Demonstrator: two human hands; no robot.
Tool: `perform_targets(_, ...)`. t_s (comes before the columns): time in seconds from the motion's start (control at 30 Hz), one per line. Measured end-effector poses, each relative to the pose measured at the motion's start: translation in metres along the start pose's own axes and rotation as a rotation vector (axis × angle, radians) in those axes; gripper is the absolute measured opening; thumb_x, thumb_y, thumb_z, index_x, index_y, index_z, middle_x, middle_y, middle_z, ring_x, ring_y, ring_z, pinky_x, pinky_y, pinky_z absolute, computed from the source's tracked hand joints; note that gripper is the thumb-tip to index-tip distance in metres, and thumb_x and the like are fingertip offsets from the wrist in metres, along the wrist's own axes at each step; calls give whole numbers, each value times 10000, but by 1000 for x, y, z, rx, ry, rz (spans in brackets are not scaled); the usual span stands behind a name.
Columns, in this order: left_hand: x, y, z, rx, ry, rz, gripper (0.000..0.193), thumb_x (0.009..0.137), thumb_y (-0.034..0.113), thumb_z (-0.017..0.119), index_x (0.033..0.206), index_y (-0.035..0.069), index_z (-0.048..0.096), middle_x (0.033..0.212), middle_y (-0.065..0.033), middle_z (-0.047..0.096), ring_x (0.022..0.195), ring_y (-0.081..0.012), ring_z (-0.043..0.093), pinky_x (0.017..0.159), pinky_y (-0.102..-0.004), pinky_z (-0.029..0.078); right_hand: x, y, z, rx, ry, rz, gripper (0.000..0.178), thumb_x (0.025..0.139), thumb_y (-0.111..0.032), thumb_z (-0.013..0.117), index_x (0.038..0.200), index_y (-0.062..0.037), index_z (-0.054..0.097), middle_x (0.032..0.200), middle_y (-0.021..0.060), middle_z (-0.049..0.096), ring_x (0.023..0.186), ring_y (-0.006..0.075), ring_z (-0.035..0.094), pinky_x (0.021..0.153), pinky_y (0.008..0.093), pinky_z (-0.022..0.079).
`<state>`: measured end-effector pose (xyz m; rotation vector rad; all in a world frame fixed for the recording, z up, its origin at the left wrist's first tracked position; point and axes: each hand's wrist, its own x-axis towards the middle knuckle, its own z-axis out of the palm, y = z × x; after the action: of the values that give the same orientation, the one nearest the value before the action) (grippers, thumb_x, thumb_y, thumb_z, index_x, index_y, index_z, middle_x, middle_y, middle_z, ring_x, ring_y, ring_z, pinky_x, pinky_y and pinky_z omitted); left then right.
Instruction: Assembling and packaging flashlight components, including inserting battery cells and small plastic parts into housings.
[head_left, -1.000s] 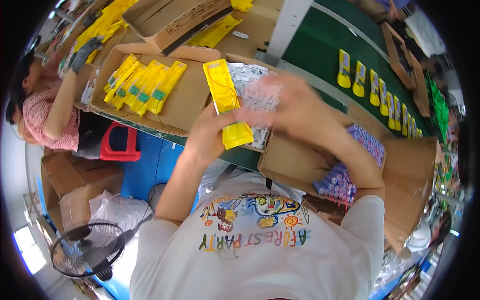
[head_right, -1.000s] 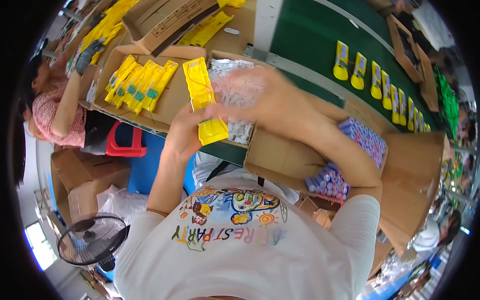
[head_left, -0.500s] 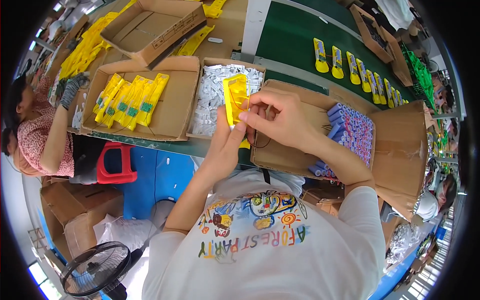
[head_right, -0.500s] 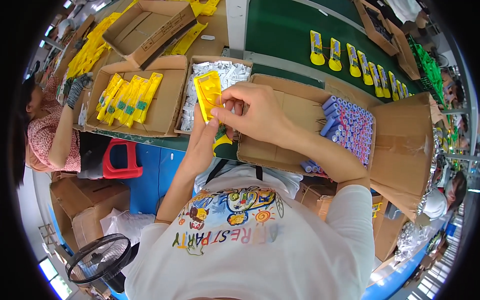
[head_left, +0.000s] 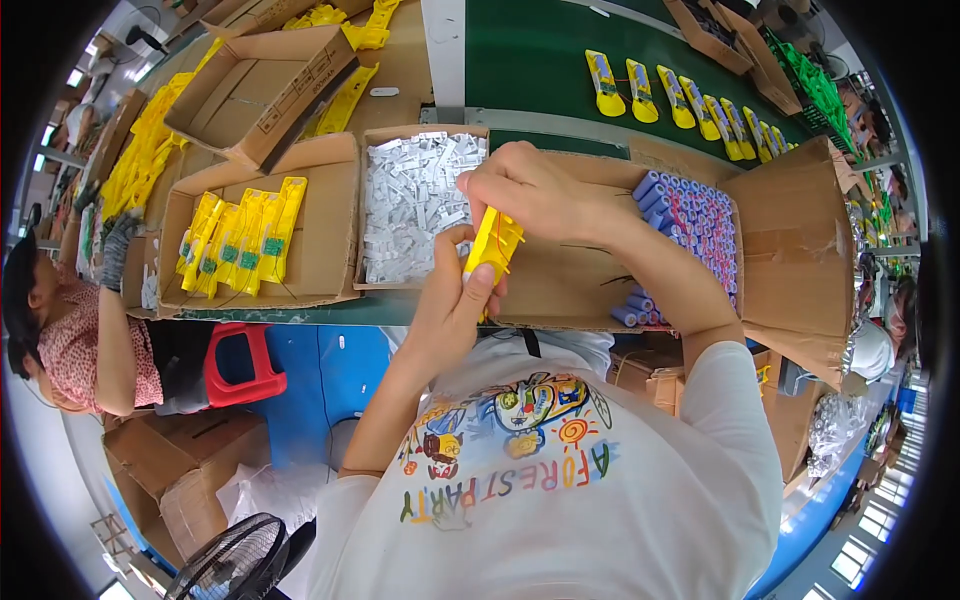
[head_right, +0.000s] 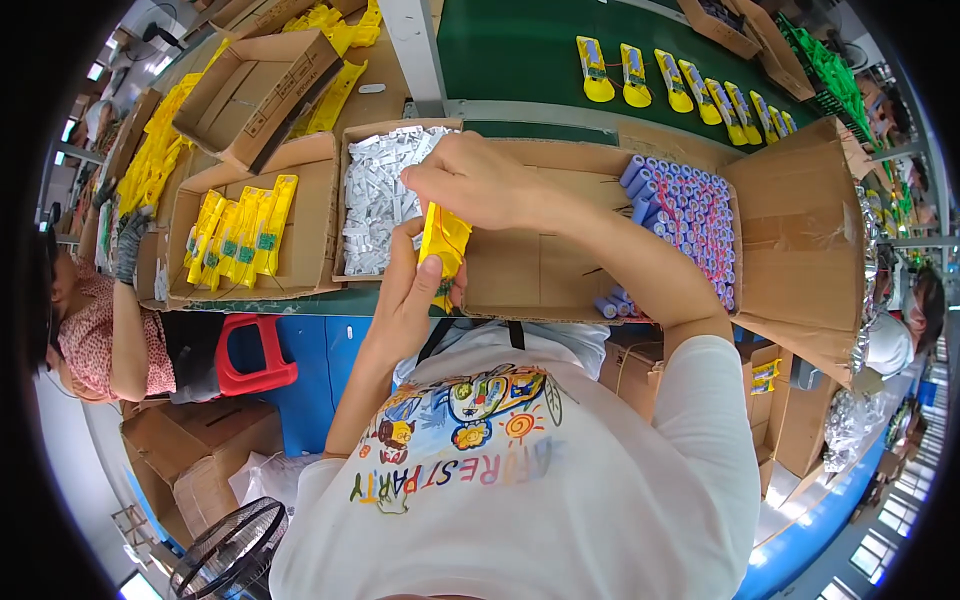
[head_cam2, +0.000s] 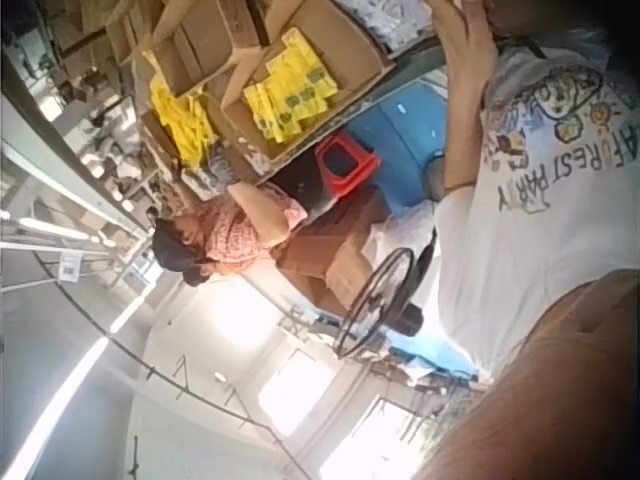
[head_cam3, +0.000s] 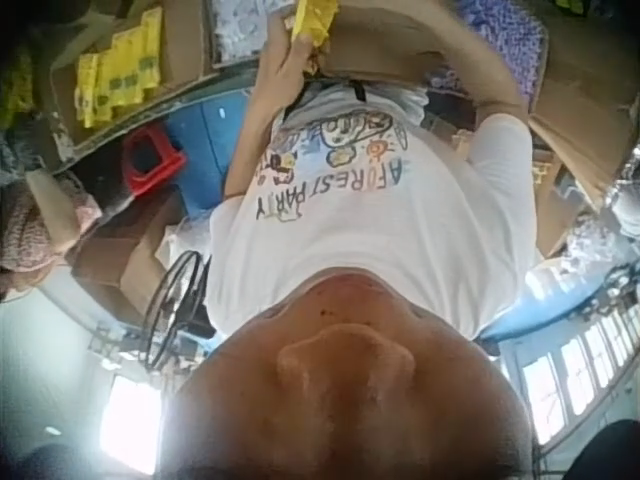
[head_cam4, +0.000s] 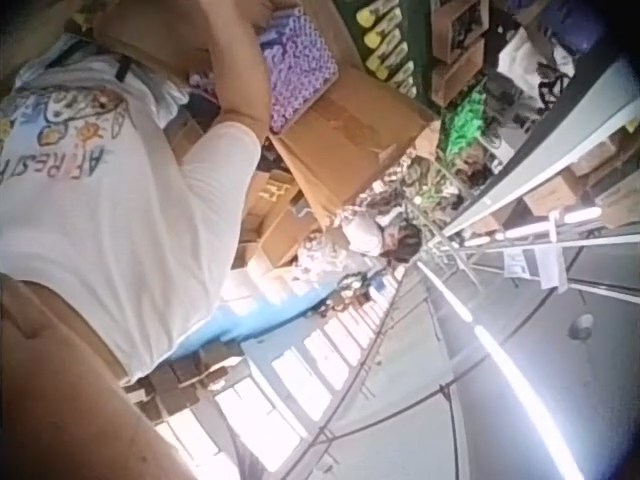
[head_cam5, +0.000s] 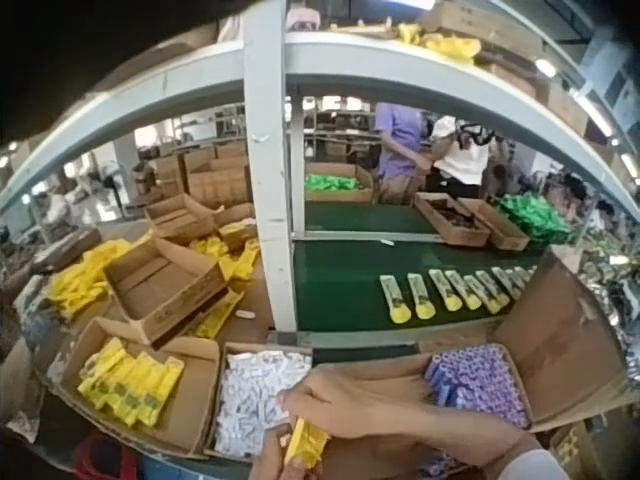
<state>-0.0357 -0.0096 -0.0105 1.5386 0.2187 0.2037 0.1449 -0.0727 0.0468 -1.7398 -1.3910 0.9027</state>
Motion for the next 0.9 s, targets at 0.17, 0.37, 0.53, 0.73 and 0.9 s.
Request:
perform_targets(0.17,1,-4,13,-341,35,5,367,1018,351,338,1235,58,288,894,-94,540,715,-126,530,603,-249,450,9,19,10,387,115,13,531,953,-479,423,799,-34,669,792,56,627,717,129,597,599,259,445)
perform_targets(0.37,5,-13,7,-448,261,0,266,1029,307,311,1181,90,308,1012,-93,520,808,-136,549,716,-272,473,-40,1,44,-99,344,-123,116,839,-101,685,898,-1,672,872,67,594,663,104,621,534,219,492)
perform_targets(0.53,5,-9,9,-516,207,-6,265,1008,288,322,1177,85,317,1056,-88,493,878,-123,522,778,-265,454,-42,8,62,382,459,-119,78,840,-63,669,835,14,658,790,43,572,574,108,611,462,200,465)
perform_targets(0.73,12,-10,13,-367,312,-4,278,966,241,368,1177,68,316,1019,-98,514,888,-148,531,791,-281,447,-58,12,88,-30,719,-194,97,769,-32,692,739,-27,600,687,38,536,532,105,530,452,269,429)
perform_targets(0.9,8,-9,16,-290,231,-124,305,920,47,447,1186,63,297,998,-103,527,866,-153,544,775,-288,465,-75,31,60,-396,654,-427,133,674,-47,717,763,-59,619,706,53,558,635,223,553,534,295,458)
